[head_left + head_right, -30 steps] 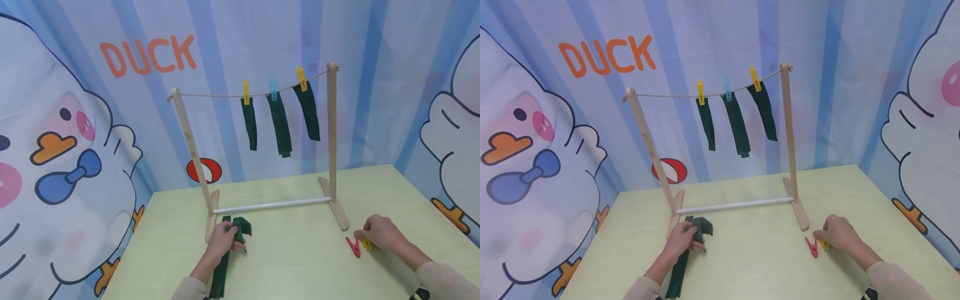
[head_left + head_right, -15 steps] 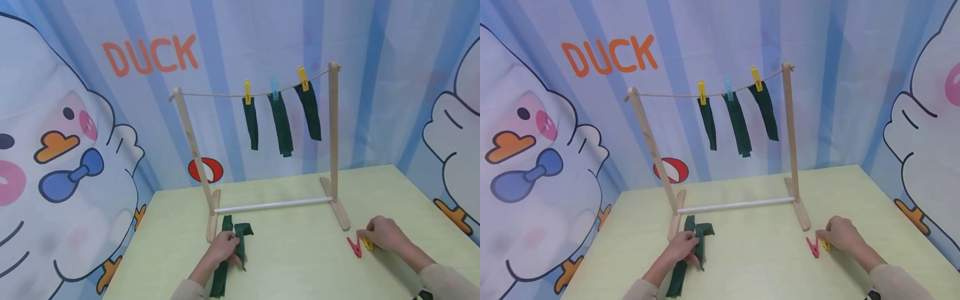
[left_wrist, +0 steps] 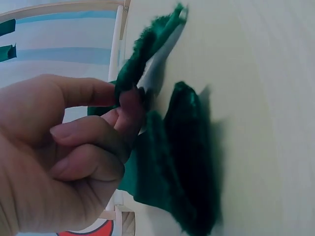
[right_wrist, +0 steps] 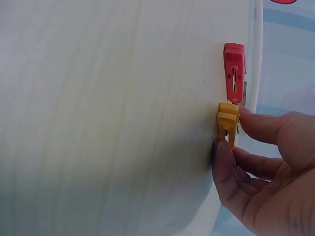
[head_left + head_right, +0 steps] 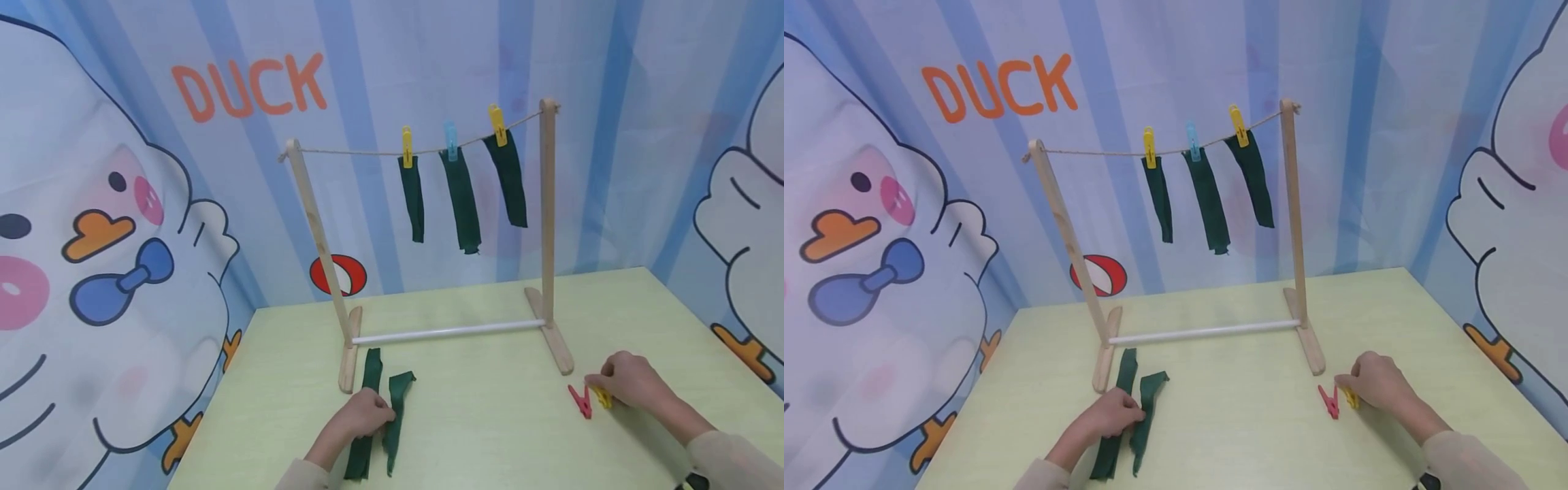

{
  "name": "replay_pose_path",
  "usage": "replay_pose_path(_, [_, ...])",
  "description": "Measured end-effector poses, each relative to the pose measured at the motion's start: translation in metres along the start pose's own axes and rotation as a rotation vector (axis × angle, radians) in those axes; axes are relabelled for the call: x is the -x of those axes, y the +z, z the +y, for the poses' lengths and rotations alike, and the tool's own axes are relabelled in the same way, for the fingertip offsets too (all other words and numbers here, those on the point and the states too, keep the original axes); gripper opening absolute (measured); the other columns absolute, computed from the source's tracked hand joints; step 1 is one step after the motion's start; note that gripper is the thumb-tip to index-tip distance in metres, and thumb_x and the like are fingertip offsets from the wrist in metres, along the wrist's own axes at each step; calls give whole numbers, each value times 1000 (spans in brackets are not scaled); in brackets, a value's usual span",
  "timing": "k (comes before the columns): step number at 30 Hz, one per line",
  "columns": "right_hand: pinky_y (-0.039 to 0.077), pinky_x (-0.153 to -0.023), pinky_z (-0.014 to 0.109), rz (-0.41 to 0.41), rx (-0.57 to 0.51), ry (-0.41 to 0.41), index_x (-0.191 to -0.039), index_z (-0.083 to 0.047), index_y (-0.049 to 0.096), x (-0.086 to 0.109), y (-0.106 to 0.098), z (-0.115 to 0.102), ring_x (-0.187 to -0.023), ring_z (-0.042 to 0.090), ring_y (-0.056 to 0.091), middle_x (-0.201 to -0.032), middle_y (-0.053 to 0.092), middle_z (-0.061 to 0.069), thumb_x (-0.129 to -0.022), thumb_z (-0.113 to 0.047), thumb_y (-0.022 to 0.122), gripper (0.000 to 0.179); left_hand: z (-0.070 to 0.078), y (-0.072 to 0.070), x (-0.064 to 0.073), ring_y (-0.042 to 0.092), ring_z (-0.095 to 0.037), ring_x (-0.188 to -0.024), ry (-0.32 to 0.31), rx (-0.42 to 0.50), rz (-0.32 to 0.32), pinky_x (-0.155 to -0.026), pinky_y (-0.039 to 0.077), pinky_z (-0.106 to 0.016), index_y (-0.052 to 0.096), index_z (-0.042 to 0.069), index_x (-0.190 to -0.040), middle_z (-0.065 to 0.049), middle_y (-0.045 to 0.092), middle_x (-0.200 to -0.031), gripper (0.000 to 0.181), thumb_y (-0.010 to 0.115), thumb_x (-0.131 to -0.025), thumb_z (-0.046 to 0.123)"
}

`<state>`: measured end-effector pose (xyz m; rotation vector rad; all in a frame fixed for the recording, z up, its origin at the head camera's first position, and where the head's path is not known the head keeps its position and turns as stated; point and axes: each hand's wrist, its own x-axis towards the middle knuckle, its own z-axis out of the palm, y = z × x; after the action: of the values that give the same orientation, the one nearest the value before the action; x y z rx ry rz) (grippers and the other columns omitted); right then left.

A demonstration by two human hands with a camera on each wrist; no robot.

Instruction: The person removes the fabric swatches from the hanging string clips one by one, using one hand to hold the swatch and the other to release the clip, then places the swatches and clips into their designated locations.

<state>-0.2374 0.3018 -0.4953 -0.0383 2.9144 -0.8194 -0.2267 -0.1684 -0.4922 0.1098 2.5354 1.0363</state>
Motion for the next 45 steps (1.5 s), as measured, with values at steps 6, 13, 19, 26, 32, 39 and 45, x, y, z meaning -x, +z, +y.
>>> replay_pose_path(6, [44, -57, 32, -4, -11, 2, -84, 6, 69, 2, 1, 0, -61, 17, 52, -67, 56, 3, -91, -24, 72, 31, 0, 1, 8, 30, -8, -42, -3, -106, -65, -42, 23, -24, 53, 14, -53, 7, 40, -47, 42, 61, -94, 16])
replay_pose_path(13, [44, -57, 32, -1, -11, 5, -85, 7, 69, 2, 0, 0, -61, 17, 51, -67, 56, 3, -91, -24, 72, 31, 0, 3, 9, 28, -8, -41, 1, -153, -126, -41, 21, -25, 50, 15, -50, 8, 36, -45, 44, 60, -93, 16])
replay_pose_path(19, [44, -57, 32, 3, -11, 9, -85, 7, 69, 1, 0, 1, -61, 17, 51, -68, 56, 3, -91, -25, 73, 32, -2, 5, 4, 25, -9, -44, 4, -160, -49, -44, 21, -26, 46, 16, -51, 8, 32, -47, 45, 60, -93, 16])
replay_pose_path(26, [44, -57, 32, 0, -19, 20, -86, 7, 69, 1, 0, 2, -62, 17, 52, -68, 57, 3, -91, -26, 73, 33, 0, 4, -4, 25, -8, -43, 47, -220, 78, -43, 20, -25, 43, 17, -50, 9, 31, -45, 47, 62, -93, 17])
replay_pose_path(32, [44, -57, 32, 0, -20, 25, -88, 8, 68, 1, 1, 4, -62, 17, 52, -69, 57, 3, -91, -26, 72, 34, 1, 4, -3, 29, -8, -43, 12, -245, 133, -42, 21, -25, 44, 16, -53, 7, 33, -47, 45, 61, -95, 17])
replay_pose_path(39, [44, -59, 32, 15, -7, 26, -91, 9, 68, 0, 2, 4, -65, 18, 52, -72, 58, 4, -91, -27, 72, 36, -3, 3, -5, 33, -9, -43, 12, -240, 149, -43, 23, -25, 44, 15, -53, 6, 36, -48, 45, 58, -96, 17])
replay_pose_path(45, [45, -59, 32, 14, 0, 32, -93, 10, 68, 0, 2, 5, -67, 19, 52, -73, 59, 4, -91, -29, 73, 40, -3, 2, -5, 31, -9, -44, 13, -233, 143, -44, 23, -25, 45, 15, -53, 6, 35, -48, 44, 59, -95, 18])
